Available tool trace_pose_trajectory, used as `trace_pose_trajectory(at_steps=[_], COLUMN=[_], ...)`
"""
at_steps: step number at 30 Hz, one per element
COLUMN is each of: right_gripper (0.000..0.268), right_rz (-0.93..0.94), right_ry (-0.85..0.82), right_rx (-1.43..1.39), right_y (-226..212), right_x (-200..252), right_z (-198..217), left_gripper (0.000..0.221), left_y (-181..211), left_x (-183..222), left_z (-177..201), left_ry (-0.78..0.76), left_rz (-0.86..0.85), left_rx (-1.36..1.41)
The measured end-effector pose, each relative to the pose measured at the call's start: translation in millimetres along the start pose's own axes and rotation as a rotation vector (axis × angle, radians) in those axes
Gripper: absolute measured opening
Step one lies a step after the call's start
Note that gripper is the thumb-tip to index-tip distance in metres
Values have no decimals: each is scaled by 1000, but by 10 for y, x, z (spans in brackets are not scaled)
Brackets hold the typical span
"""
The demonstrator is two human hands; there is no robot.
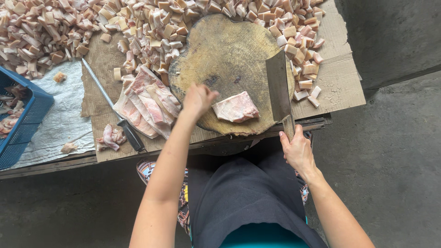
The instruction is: The person uses a cleaver to cut strips of pork belly into small cubes on a round wooden cutting board. The diced pieces accumulate on the board and surrounding cardboard as the person continues cutting additional strips.
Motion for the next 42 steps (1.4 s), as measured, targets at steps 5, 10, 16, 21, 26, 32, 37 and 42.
trace_pose_trajectory(at_steps=[5, 10, 16, 21, 26, 32, 37, 42], right_gripper=[36, 33, 36, 37, 37, 34, 29, 27], right_rz=[54, 62, 480, 472, 252, 921, 995, 464], right_ry=[-17, -61, -106, -132, -193, 34, 74, -9], right_rx=[-5, 29, 69, 340, 94, -334, -446, -222], right_y=[-16, -138, -506, -556, -870, -1866, -1883, -1154], right_x=[5, 109, 278, 201, 307, 949, 1015, 590], right_z=[5, -50, -528, -788, -438, 253, 352, 144], left_gripper=[38, 35, 31, 25, 24, 22, 25, 28], left_y=[355, -4, -379, -348, -293, -346, -371, -703], left_x=[365, 317, 392, 439, 448, 469, 429, 747], left_z=[-539, -367, -231, -184, -132, -228, -252, -296], left_ry=[-73, 98, 256, 321, 352, 339, 424, 473], left_rz=[-42, 10, 24, -42, -68, -41, -67, 174], left_rx=[54, 625, 480, 458, 466, 508, 495, 612])
Point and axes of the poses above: each hand's wrist, its own x-axis away from the middle knuckle, its own z-axis out of the back of the hand, y = z × x, the point moved 8 cm from there along -x, towards the middle knuckle, and after that the axes turned 9 degrees about -x, right-handed, at the moved point
